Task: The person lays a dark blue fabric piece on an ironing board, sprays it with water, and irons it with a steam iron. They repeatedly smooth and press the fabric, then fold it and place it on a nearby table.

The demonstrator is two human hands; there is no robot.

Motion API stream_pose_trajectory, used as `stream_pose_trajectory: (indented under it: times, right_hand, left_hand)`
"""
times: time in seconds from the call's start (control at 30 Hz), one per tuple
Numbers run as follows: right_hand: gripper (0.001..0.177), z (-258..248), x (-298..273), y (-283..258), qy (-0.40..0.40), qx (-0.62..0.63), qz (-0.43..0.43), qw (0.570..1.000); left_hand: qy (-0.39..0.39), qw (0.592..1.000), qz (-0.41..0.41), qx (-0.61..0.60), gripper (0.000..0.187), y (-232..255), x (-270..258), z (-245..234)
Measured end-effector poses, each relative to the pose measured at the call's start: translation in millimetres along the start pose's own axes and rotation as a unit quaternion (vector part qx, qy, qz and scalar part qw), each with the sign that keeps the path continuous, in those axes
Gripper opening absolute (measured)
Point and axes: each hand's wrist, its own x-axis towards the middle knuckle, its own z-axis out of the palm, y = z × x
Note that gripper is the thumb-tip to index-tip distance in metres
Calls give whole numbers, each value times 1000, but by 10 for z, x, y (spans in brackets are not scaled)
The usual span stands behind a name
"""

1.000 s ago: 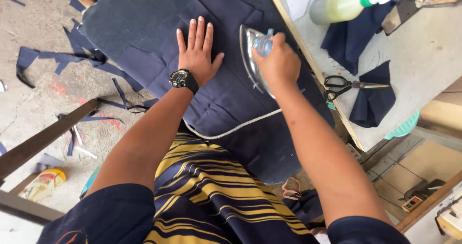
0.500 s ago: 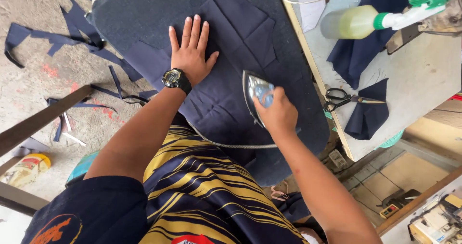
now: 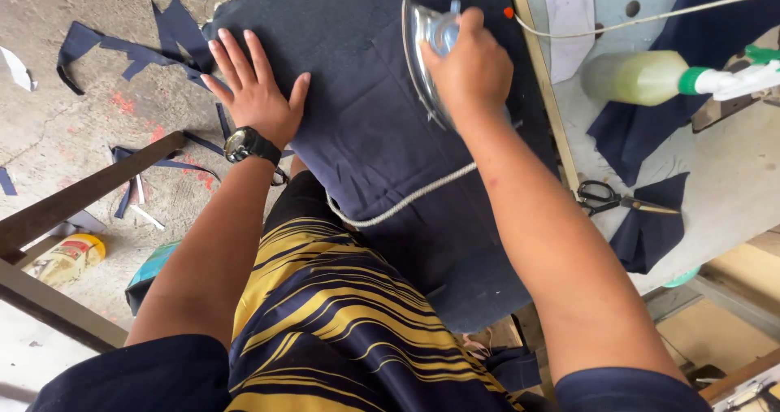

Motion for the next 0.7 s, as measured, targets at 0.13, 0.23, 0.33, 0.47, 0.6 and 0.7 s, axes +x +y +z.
stream_pose_trajectory:
  times: [0.13, 0.23, 0.33, 0.47, 0.6, 0.7]
  right_hand:
    - [63, 40, -50, 154, -23, 1, -10, 1000]
    - [57, -26, -576, 408, -38, 8, 33, 999]
    - [50, -258, -1182, 749, -82, 24, 77, 993]
    - [59, -230, -1802, 1277, -88, -21, 169, 981]
    - [52, -454, -2137, 1647, -131, 18, 263, 956]
    - [45, -669, -2344, 1708, -159, 94, 353, 917]
  left_hand:
    - [22, 999, -14, 22, 98, 68, -13, 4]
    - [-28, 999, 41, 22, 91, 329, -204, -232]
    - [10, 979, 202, -17, 90, 578, -366, 126]
    - [2, 939, 344, -26, 88, 1039, -573, 498]
    - [-38, 922, 384, 12, 79, 1239, -596, 611]
    - [-12, 938, 347, 10, 83, 1098, -487, 590]
